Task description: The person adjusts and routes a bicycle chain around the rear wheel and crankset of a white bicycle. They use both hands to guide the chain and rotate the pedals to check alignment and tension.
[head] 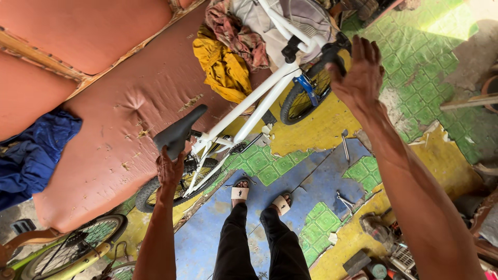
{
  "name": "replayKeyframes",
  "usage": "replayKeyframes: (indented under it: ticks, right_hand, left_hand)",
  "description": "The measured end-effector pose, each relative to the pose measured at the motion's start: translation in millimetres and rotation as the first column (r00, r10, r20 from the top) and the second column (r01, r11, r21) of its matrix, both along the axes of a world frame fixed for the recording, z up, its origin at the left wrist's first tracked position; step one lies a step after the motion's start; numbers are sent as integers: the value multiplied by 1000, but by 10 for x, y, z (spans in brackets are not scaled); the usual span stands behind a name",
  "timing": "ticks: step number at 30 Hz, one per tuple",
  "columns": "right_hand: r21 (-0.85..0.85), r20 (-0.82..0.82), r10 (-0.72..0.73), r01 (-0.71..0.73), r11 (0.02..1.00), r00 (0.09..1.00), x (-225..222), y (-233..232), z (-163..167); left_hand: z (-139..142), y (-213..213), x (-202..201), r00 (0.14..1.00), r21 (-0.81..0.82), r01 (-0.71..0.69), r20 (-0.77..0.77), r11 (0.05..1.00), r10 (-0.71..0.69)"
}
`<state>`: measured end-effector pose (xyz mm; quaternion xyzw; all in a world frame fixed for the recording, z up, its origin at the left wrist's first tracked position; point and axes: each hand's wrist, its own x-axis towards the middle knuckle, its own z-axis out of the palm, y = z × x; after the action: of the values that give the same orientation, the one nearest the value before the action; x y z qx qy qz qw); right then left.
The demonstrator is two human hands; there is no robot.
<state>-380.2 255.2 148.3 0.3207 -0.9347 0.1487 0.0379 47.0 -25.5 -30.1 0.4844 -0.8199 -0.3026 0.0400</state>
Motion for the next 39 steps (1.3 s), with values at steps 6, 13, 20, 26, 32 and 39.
replayKeyframes:
  ticks: [6,13,20,26,32,39]
  right_hand:
    - [-341,-288,-9,-94,935,958,718,1475,-301]
    - [403,783,-266,-132,906,563,3383,3156,-1194]
    - [289,761,-177,-82,954,624,4134,3527,-1245]
    - [126,940,-24,-282,951,341,3842,3740,-1213]
    - [171,960,-51,-433,885,275,3911,3745,-1330]
    - [300,940,-211,-354,886,269,4174,3595,-1472]
  left_hand:
    - [-108,386,67,990,-50,45,138,998,-38]
    - [26,2230,997,542,530,672,123,517,-831]
    - [259,3242,1389,377,694,639,94,333,-921]
    - [250,3649,1504,394,641,692,49,331,-918]
    - [279,3999,1806,601,662,511,181,549,-778]
    - [287,3942,2351,582,711,472,193,521,-790]
